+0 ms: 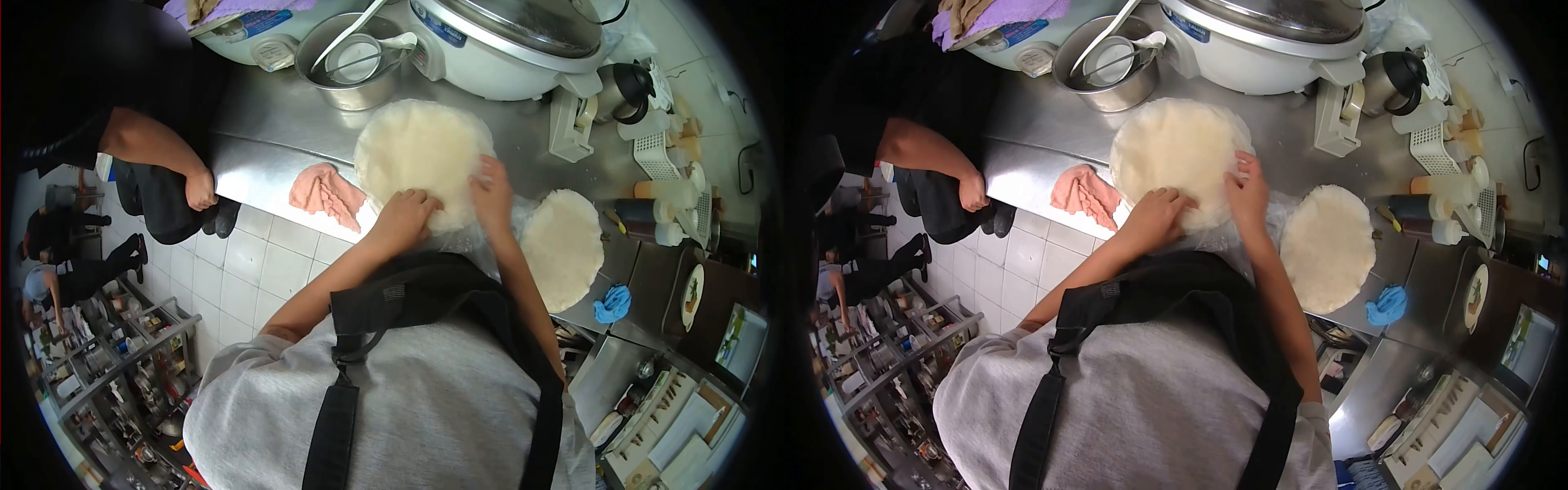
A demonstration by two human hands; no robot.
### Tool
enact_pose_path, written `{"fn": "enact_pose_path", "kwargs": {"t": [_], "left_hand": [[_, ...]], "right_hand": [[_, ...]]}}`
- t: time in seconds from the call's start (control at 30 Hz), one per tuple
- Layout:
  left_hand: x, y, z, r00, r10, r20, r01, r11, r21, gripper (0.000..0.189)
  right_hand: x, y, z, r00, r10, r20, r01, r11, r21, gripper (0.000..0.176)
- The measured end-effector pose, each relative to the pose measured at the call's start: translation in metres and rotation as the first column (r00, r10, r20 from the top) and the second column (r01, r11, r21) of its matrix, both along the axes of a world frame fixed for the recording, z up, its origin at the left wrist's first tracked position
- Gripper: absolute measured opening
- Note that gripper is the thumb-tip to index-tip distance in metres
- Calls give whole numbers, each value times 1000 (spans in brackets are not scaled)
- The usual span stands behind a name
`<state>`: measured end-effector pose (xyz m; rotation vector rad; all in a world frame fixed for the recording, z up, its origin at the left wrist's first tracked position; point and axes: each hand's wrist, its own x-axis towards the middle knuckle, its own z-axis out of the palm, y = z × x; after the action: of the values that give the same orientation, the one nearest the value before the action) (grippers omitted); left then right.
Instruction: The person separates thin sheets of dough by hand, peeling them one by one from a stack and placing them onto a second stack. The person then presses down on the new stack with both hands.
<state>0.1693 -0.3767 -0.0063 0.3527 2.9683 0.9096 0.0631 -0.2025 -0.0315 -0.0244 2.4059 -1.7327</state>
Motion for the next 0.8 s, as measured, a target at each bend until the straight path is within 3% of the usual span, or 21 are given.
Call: {"fn": "enact_pose_path", "kwargs": {"t": [0.03, 0.13, 0.23, 0.33, 0.47, 0.57, 0.67, 0.8], "left_hand": [[4, 1, 3, 1000, 11, -13, -10, 1000, 9, 38], [-3, 4, 30, 997, 58, -55, -55, 997, 58, 39], [-14, -1, 42, 996, 76, 57, -80, 994, 77, 40], [-12, -8, 31, 991, 53, 122, -53, 999, 1, 39], [-6, -18, 4, 1000, 4, -7, -5, 1000, -29, 34], [-13, -27, -6, 1000, 10, -1, -10, 989, 147, 28], [-10, -32, 14, 986, 21, 163, -55, 976, 209, 22], [4, -45, 19, 980, -140, 141, 126, 987, 103, 23]], "right_hand": [[0, 2, 2, 998, -21, 52, 24, 998, -61, 37], [3, 2, 17, 982, -20, -190, 60, 976, 208, 35], [8, -10, 31, 792, 181, -583, 38, 938, 343, 34], [12, -22, 42, 756, 414, -506, -210, 887, 412, 35], [15, -18, 14, 758, 473, -449, -233, 839, 491, 37], [13, -12, 5, 756, 488, -437, -258, 835, 487, 39], [12, -8, 5, 764, 487, -423, -277, 840, 466, 39], [13, -2, 2, 747, 485, -455, -313, 860, 404, 39]]}}
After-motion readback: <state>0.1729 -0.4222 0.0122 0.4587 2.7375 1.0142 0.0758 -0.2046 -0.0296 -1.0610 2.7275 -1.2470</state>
